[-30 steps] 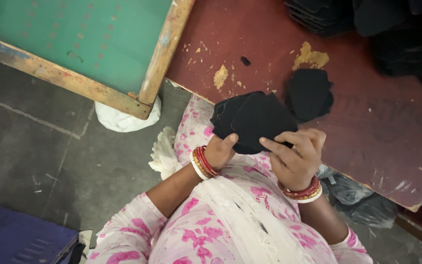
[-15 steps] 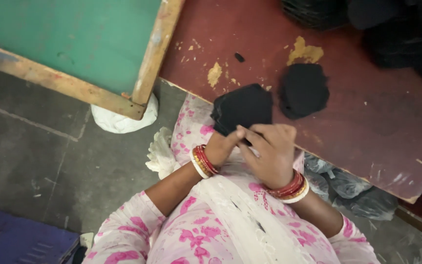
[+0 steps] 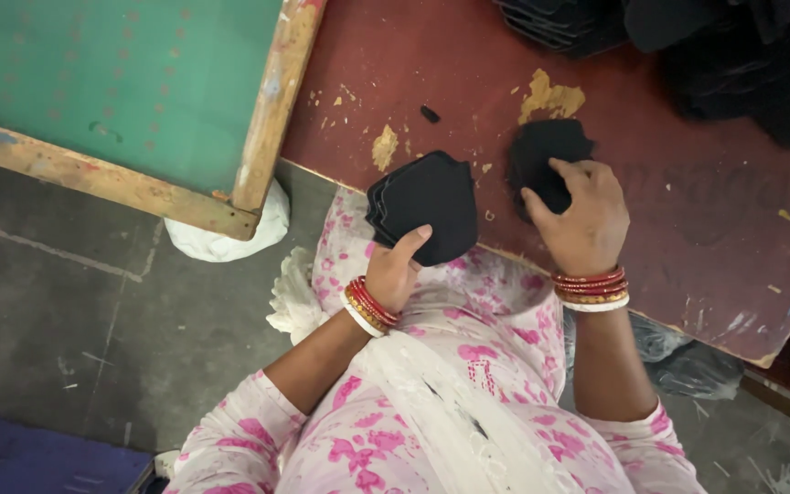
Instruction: The person sits on the floor and folds multiple black fabric pieces by hand. They pick up pieces from a pile on a table, fold them, and place them into a wooden tray with a green surface.
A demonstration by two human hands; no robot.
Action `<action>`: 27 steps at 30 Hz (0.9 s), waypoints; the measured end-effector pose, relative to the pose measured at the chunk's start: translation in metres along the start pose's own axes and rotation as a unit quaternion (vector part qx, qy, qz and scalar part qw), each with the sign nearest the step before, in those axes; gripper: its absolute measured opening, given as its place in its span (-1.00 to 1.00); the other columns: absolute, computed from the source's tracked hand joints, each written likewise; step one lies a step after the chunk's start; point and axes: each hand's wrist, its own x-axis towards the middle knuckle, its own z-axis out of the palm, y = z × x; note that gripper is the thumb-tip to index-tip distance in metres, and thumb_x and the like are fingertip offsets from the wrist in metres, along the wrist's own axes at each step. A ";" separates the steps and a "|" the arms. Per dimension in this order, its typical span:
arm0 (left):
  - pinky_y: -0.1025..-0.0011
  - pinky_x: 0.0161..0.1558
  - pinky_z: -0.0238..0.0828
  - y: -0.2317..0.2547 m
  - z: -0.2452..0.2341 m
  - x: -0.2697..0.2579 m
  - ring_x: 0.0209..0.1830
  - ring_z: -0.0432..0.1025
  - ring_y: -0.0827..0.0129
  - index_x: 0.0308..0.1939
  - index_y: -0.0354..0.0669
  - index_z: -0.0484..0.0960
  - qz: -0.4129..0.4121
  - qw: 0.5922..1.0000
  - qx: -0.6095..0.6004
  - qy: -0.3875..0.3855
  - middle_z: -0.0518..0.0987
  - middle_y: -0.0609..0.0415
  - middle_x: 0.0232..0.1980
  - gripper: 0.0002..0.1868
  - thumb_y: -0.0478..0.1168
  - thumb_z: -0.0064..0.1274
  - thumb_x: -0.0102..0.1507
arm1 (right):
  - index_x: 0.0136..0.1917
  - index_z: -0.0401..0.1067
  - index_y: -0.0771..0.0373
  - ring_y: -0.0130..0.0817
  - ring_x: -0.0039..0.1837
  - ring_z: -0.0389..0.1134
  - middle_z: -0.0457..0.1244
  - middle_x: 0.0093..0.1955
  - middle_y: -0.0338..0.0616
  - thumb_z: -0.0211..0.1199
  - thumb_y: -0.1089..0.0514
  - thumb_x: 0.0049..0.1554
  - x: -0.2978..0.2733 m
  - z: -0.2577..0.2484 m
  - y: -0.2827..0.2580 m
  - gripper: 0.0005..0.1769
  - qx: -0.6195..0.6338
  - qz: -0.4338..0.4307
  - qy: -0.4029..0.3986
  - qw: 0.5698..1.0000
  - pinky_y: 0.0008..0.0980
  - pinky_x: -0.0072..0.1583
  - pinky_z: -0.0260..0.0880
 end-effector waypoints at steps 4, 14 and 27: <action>0.30 0.30 0.43 0.005 0.009 -0.001 0.25 0.48 0.26 0.35 -0.33 0.41 0.011 1.000 -0.005 -0.008 0.55 -0.01 0.27 -0.51 -0.33 0.05 0.32 | 0.09 0.61 0.19 -0.04 0.11 0.41 0.37 0.06 -0.05 0.47 0.09 0.09 0.000 0.003 0.003 -0.69 0.006 -0.020 0.013 1.000 -0.14 0.15 0.43; 0.53 -0.46 0.08 -0.011 -0.020 -0.006 -0.45 0.21 0.61 -0.03 -0.27 0.61 -0.073 0.974 0.203 0.076 0.45 0.24 -0.33 -0.68 -0.04 0.13 0.40 | 0.02 0.59 0.35 -0.25 -0.07 0.44 0.41 -0.07 -0.03 0.35 0.32 0.22 -0.009 -0.035 0.046 -0.90 0.179 0.064 0.106 0.976 -0.31 0.01 0.44; 0.54 -0.43 0.12 -0.025 -0.024 -0.014 -0.44 0.23 0.60 -0.08 -0.18 0.55 -0.050 0.979 0.194 -0.039 0.41 0.27 -0.38 -0.76 -0.07 0.09 0.41 | 0.01 0.47 0.41 -0.51 -0.23 0.36 0.34 -0.20 -0.20 0.20 0.43 0.26 -0.033 -0.026 0.009 -0.94 0.677 0.269 -0.064 0.682 -0.49 -0.15 0.43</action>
